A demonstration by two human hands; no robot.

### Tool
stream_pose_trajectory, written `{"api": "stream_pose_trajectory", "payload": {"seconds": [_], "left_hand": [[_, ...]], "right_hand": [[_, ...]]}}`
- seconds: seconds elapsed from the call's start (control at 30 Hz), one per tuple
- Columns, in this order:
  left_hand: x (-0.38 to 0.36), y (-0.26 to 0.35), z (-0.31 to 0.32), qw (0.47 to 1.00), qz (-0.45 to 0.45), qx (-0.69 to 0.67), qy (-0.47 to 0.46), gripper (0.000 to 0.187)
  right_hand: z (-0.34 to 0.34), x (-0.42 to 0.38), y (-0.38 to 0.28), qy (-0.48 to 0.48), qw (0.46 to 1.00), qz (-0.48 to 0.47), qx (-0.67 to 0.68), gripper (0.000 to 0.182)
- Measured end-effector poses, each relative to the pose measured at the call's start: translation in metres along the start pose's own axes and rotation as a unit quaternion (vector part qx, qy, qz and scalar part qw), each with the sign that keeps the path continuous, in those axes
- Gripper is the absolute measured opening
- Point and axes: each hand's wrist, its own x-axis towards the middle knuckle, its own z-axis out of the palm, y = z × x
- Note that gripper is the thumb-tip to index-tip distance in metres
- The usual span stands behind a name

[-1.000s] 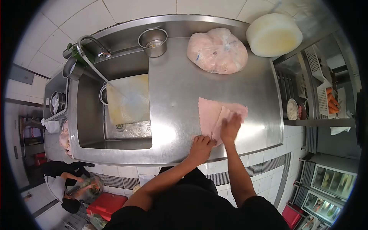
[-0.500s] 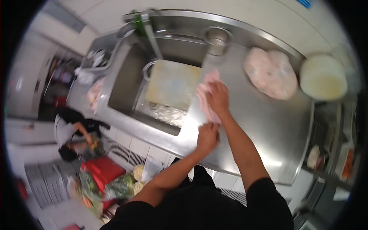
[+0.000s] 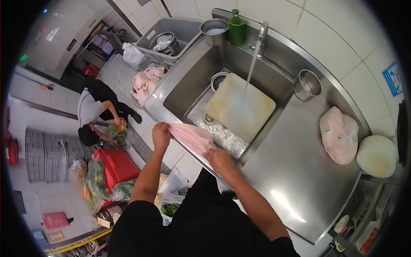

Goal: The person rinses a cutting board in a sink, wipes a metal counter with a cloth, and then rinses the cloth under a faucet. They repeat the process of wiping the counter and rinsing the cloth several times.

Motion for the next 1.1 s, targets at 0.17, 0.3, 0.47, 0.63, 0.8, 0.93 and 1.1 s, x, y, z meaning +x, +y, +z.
{"api": "stream_pose_trajectory", "payload": {"seconds": [0.17,0.3,0.47,0.63,0.8,0.93,1.1], "left_hand": [[0.1,-0.067,0.007,0.992,-0.06,0.104,0.037,0.014],[0.17,-0.088,0.067,0.988,-0.053,0.133,0.055,0.018],[0.268,0.009,0.115,1.0,-0.026,-0.016,0.009,0.016],[0.281,0.122,0.153,0.969,0.136,-0.178,-0.1,0.02],[0.278,0.203,0.121,0.865,-0.079,-0.343,-0.358,0.022],[0.2,0.178,0.23,0.842,-0.074,-0.381,-0.373,0.027],[0.193,0.248,0.239,0.764,-0.097,-0.506,-0.387,0.024]], "right_hand": [[0.02,0.11,-0.048,-0.034,0.995,-0.016,0.093,0.03],[0.009,0.187,-0.026,-0.116,0.972,0.116,0.17,0.029],[0.008,0.225,0.108,0.057,0.954,0.235,0.175,0.027],[-0.096,0.258,0.212,0.107,0.923,0.33,0.166,0.03],[-0.151,0.269,0.226,0.28,0.889,0.308,0.189,0.045],[-0.182,0.281,0.202,0.262,0.91,0.308,0.091,0.05],[-0.227,0.296,0.154,0.099,0.944,0.305,0.076,0.039]]}}
